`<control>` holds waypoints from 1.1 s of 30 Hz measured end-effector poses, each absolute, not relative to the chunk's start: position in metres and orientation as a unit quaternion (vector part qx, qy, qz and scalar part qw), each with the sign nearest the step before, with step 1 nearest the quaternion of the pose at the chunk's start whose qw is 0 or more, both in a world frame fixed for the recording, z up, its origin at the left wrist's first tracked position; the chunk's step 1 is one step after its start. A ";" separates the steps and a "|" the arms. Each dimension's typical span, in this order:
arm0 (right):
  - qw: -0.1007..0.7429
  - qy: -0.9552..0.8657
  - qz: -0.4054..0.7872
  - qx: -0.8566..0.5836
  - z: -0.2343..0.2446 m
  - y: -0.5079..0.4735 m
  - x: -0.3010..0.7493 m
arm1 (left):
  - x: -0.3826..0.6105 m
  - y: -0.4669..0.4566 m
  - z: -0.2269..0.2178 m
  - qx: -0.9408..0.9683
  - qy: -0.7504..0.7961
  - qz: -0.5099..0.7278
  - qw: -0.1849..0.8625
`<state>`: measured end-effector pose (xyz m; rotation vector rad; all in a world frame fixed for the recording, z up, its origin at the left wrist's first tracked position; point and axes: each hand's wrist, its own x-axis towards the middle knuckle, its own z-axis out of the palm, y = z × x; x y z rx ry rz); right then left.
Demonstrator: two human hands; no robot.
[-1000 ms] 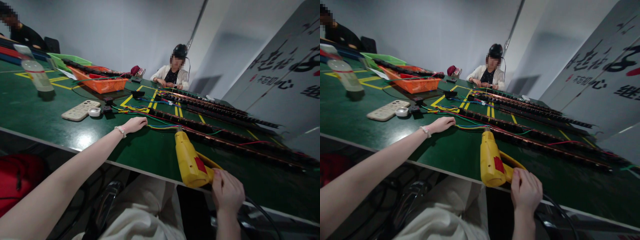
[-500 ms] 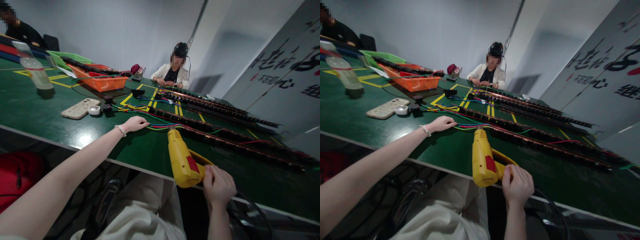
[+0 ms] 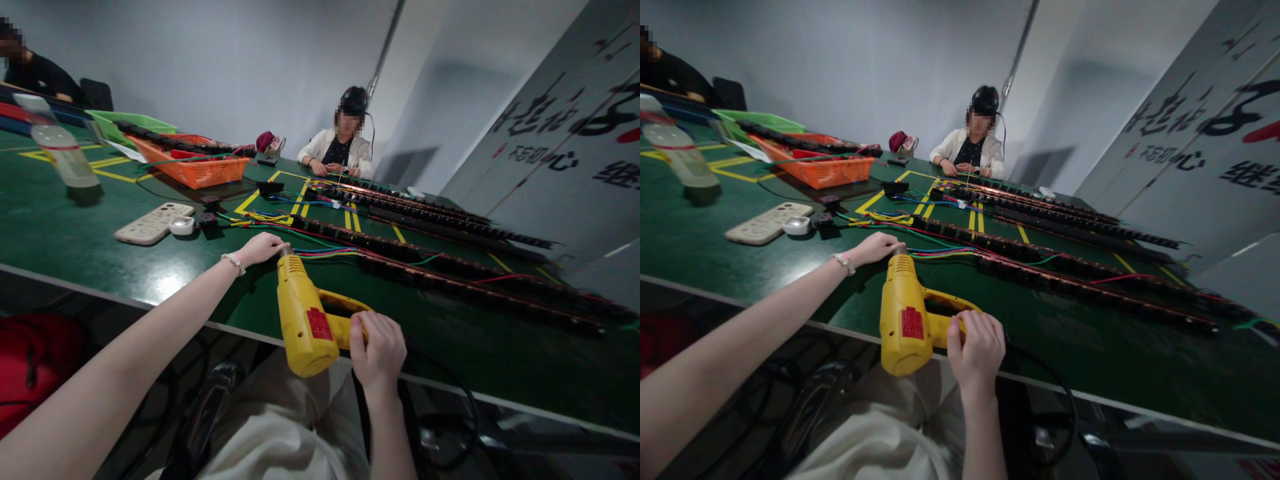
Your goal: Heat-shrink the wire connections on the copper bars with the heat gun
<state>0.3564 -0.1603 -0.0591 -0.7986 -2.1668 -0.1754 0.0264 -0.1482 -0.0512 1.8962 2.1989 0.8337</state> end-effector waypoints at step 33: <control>0.419 -0.807 -0.231 -0.348 -0.060 -0.120 0.424 | 0.029 -0.151 -0.045 0.562 0.767 0.303 0.059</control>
